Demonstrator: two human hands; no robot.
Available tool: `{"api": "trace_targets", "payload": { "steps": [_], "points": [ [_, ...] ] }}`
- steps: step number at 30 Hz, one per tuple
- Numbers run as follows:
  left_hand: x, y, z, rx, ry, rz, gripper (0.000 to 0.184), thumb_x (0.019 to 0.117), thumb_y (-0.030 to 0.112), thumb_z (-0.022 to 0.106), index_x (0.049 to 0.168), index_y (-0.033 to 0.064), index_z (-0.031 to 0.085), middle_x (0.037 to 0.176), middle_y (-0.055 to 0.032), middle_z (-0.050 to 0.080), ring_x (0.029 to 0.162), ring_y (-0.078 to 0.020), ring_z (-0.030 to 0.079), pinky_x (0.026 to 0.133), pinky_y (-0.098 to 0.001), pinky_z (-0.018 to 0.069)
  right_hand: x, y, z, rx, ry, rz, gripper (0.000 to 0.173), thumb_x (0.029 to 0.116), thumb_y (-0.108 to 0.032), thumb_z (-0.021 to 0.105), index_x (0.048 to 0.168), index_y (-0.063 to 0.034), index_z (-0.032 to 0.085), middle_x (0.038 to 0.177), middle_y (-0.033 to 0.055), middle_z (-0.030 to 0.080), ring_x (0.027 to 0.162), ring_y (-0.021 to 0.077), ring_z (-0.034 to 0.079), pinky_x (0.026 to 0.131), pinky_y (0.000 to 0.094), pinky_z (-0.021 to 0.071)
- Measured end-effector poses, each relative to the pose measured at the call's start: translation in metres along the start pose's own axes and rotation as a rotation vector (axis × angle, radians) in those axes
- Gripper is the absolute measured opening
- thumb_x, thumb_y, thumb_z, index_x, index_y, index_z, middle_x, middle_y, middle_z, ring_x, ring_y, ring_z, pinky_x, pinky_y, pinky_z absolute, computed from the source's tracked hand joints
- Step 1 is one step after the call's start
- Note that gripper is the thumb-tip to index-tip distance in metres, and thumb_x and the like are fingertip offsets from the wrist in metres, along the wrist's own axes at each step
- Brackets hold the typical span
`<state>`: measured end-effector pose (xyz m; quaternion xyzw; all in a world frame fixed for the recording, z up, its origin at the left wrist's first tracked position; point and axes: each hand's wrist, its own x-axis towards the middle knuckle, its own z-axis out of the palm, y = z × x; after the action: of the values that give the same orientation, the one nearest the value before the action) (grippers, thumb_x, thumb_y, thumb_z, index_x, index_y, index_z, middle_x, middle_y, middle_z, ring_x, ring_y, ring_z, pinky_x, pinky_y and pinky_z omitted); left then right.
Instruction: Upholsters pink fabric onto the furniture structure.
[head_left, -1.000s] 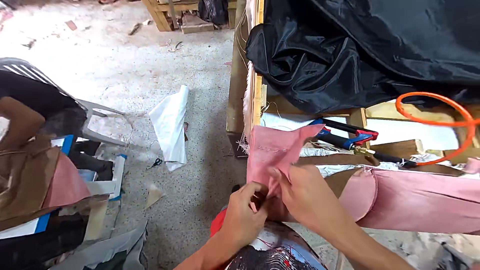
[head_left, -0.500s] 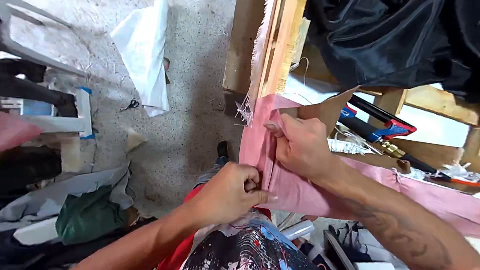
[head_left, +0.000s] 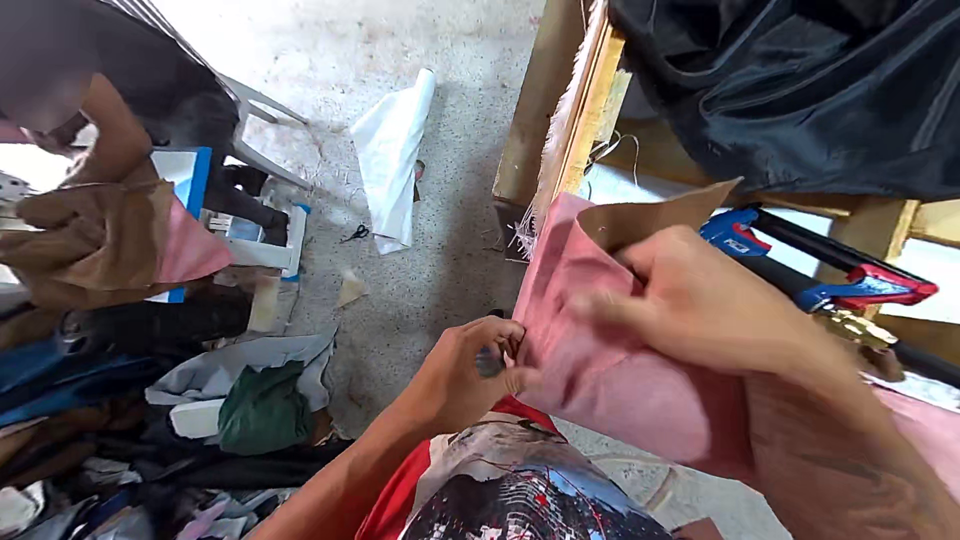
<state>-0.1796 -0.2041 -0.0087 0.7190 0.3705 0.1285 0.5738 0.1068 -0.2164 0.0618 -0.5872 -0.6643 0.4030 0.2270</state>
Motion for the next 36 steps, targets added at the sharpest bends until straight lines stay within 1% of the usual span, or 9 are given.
{"api": "trace_targets", "payload": {
  "steps": [2, 6, 11, 16, 19, 22, 26, 30, 36],
  "points": [
    [-0.002, 0.005, 0.006, 0.025, 0.005, 0.011, 0.046, 0.0793, 0.05, 0.086, 0.108, 0.0169, 0.072, 0.099, 0.0077, 0.072, 0.092, -0.0058, 0.069, 0.084, -0.0309, 0.0609, -0.014, -0.006, -0.008, 0.039, -0.146, -0.191, 0.043, 0.0918, -0.062, 0.066, 0.07, -0.0244, 0.066, 0.058, -0.013, 0.058, 0.05, -0.0007, 0.055, 0.042, 0.0222, 0.0473],
    [-0.004, 0.005, 0.016, 0.01, 0.034, 0.077, 0.046, 0.0771, 0.046, 0.089, 0.107, 0.0152, 0.073, 0.099, 0.007, 0.072, 0.095, -0.0059, 0.069, 0.088, -0.031, 0.0605, -0.021, -0.024, 0.019, 0.047, 0.04, -0.427, 0.034, 0.1047, -0.029, 0.056, 0.074, -0.0173, 0.062, 0.06, -0.0122, 0.049, 0.052, -0.0029, 0.046, 0.046, 0.0168, 0.0373],
    [-0.024, 0.024, 0.032, 0.117, 0.097, 0.066, 0.037, 0.0835, 0.04, 0.084, 0.111, 0.0189, 0.074, 0.107, 0.0078, 0.073, 0.101, -0.0029, 0.068, 0.092, -0.0302, 0.0597, -0.049, -0.039, 0.04, 0.06, 0.184, -0.399, 0.036, 0.1071, -0.029, 0.053, 0.074, -0.0154, 0.059, 0.061, -0.0101, 0.049, 0.055, -0.0025, 0.047, 0.049, 0.0161, 0.0385],
    [-0.037, 0.032, 0.056, 0.314, 0.211, 0.028, 0.045, 0.0855, 0.026, 0.079, 0.128, 0.0132, 0.069, 0.128, -0.0026, 0.067, 0.121, -0.014, 0.063, 0.102, -0.0347, 0.0554, -0.091, -0.039, 0.075, 0.039, 0.554, -0.373, 0.039, 0.1082, -0.035, 0.053, 0.078, -0.01, 0.057, 0.064, -0.0011, 0.054, 0.059, 0.003, 0.055, 0.053, 0.0197, 0.0455],
    [-0.029, 0.031, 0.054, 0.318, 0.248, 0.058, 0.03, 0.0857, 0.018, 0.076, 0.115, 0.013, 0.075, 0.112, -0.0005, 0.074, 0.105, -0.0119, 0.07, 0.092, -0.0353, 0.0595, -0.084, -0.043, 0.074, -0.076, 0.651, -0.359, 0.035, 0.1072, -0.031, 0.054, 0.078, -0.011, 0.058, 0.065, -0.0028, 0.055, 0.06, 0.0018, 0.056, 0.054, 0.0185, 0.0468],
    [-0.014, 0.031, 0.037, 0.112, 0.164, -0.108, 0.017, 0.0882, 0.031, 0.079, 0.093, 0.0153, 0.076, 0.088, 0.0053, 0.072, 0.082, -0.0063, 0.069, 0.077, -0.0324, 0.0604, -0.038, -0.039, 0.051, -0.231, 0.56, -0.326, 0.034, 0.1037, -0.026, 0.054, 0.073, -0.0107, 0.06, 0.059, -0.0033, 0.052, 0.052, 0.0055, 0.051, 0.047, 0.0252, 0.0428],
    [0.009, 0.024, 0.024, -0.077, 0.091, -0.214, 0.036, 0.0948, 0.035, 0.074, 0.07, 0.0105, 0.066, 0.06, 0.0003, 0.06, 0.055, -0.0105, 0.057, 0.053, -0.0317, 0.0479, 0.019, -0.012, 0.037, -0.221, 0.376, -0.15, 0.035, 0.1007, -0.021, 0.057, 0.066, -0.0144, 0.054, 0.054, -0.0043, 0.046, 0.049, 0.0084, 0.046, 0.047, 0.0315, 0.035],
    [0.027, 0.026, 0.029, -0.19, 0.164, -0.254, 0.035, 0.0973, 0.027, 0.072, 0.068, 0.0086, 0.068, 0.06, -0.002, 0.061, 0.054, -0.0115, 0.056, 0.052, -0.0313, 0.0467, 0.028, 0.017, 0.047, -0.271, 0.496, -0.184, 0.033, 0.1031, -0.018, 0.056, 0.071, -0.0108, 0.058, 0.057, -0.0006, 0.05, 0.051, 0.0112, 0.051, 0.048, 0.0321, 0.0401],
    [0.0, 0.022, 0.014, 0.081, -0.062, -0.18, 0.031, 0.0899, 0.045, 0.076, 0.085, 0.0149, 0.07, 0.083, 0.0056, 0.062, 0.069, -0.0041, 0.055, 0.061, -0.0235, 0.0476, 0.025, 0.034, 0.059, -0.356, 0.671, -0.296, 0.031, 0.1034, -0.017, 0.053, 0.076, -0.0054, 0.06, 0.061, 0.0058, 0.055, 0.054, 0.0189, 0.057, 0.048, 0.0358, 0.0431]
  ]
}}
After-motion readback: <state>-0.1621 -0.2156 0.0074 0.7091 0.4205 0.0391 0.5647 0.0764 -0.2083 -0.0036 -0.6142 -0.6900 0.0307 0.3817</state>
